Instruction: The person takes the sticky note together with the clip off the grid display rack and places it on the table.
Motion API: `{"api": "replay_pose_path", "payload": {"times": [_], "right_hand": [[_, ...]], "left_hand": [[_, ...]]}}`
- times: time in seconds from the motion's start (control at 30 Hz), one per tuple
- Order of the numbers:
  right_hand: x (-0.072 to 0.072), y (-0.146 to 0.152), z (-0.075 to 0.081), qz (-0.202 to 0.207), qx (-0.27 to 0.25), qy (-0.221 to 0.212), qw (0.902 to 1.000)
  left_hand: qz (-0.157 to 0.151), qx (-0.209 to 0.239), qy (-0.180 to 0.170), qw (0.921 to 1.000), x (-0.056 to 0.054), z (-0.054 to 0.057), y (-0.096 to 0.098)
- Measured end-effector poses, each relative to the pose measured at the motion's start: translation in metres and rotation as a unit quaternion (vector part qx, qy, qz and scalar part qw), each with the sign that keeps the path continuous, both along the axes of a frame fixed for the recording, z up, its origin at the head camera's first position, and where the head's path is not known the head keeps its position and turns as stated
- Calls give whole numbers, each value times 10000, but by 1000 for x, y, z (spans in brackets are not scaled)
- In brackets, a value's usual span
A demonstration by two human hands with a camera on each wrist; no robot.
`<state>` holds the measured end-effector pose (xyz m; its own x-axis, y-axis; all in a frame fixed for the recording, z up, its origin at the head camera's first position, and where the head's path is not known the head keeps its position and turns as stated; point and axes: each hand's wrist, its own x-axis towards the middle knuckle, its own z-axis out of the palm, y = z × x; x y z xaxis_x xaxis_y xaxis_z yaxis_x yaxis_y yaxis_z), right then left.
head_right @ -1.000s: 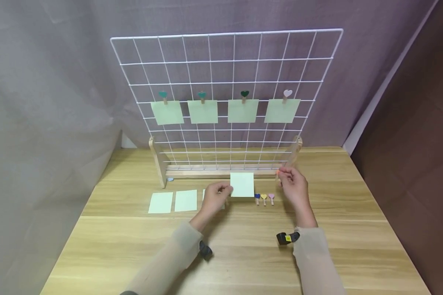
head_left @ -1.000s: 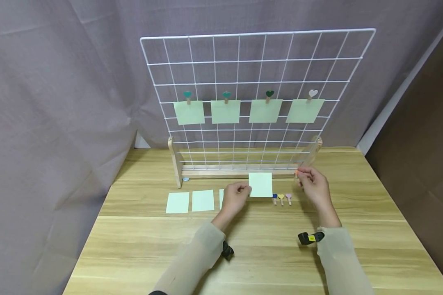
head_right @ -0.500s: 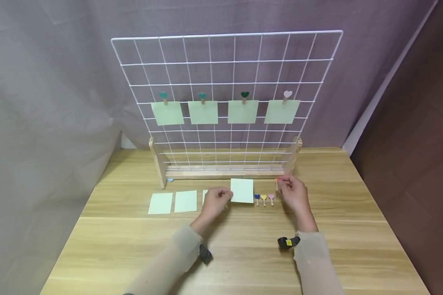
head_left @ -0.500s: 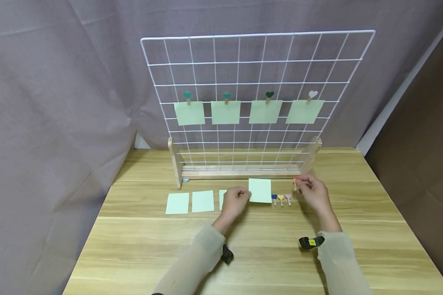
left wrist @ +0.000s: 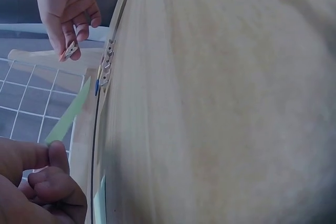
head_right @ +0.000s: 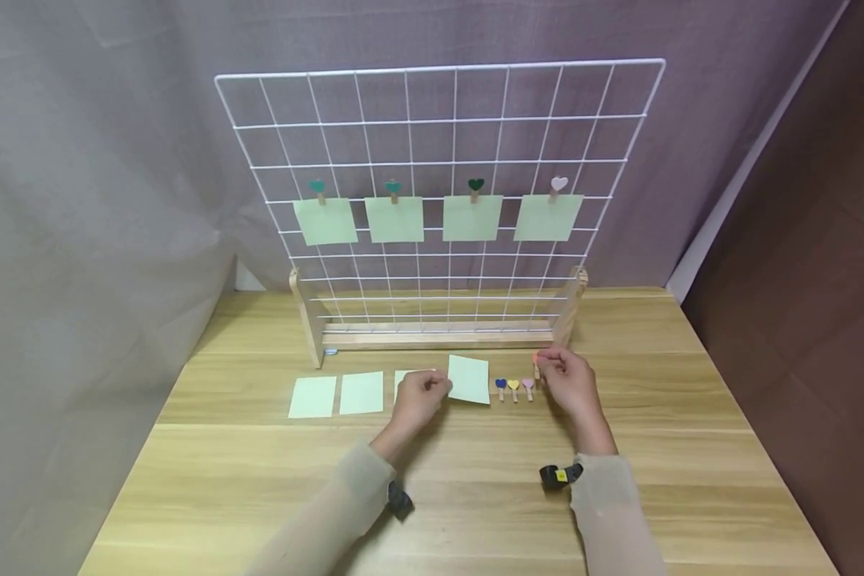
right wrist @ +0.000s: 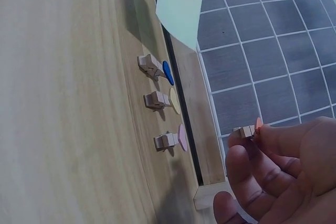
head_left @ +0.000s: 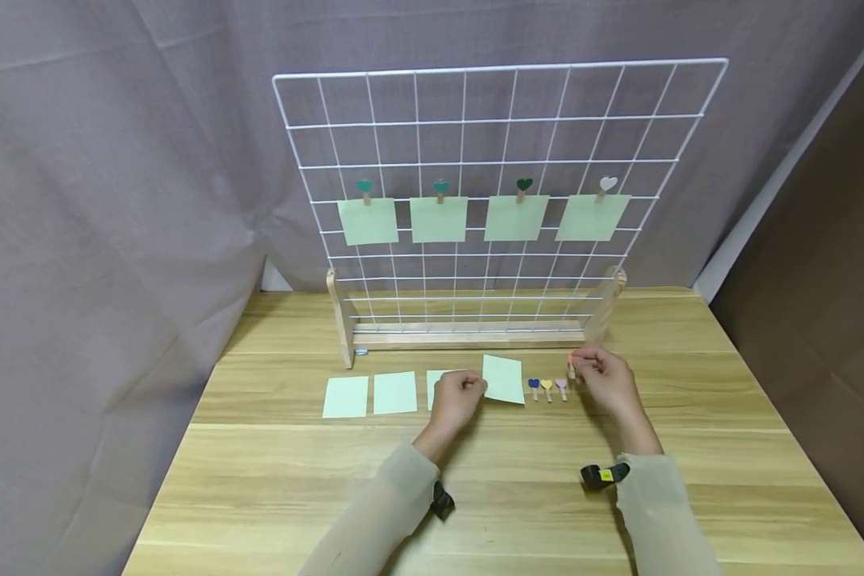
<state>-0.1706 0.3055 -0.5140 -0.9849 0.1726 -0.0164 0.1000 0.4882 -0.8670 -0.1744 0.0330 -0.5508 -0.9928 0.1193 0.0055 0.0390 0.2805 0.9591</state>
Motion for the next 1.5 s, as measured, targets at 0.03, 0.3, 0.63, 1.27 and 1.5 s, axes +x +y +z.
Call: {"api": "replay_pose_path", "payload": {"times": [0.03, 0.3, 0.63, 1.27, 1.5], "right_hand": [[0, 0, -1, 12, 13, -21, 10000], [3, 3, -6, 2, 160, -257, 9995], [4, 5, -20, 73, 260, -630, 9977], [-2, 5, -29, 121, 1051, -425, 9935], [0, 5, -28, 126, 1162, -512, 9918]], "left_hand": [[16, -35, 23, 10000, 0, 0, 0], [60, -216, 93, 9997, 3, -2, 0], [-101, -185, -262, 9994, 2, -3, -2], [-494, -992, 4, 9938, 1, 2, 1], [-550, -1049, -14, 9930, 1, 2, 2]]}}
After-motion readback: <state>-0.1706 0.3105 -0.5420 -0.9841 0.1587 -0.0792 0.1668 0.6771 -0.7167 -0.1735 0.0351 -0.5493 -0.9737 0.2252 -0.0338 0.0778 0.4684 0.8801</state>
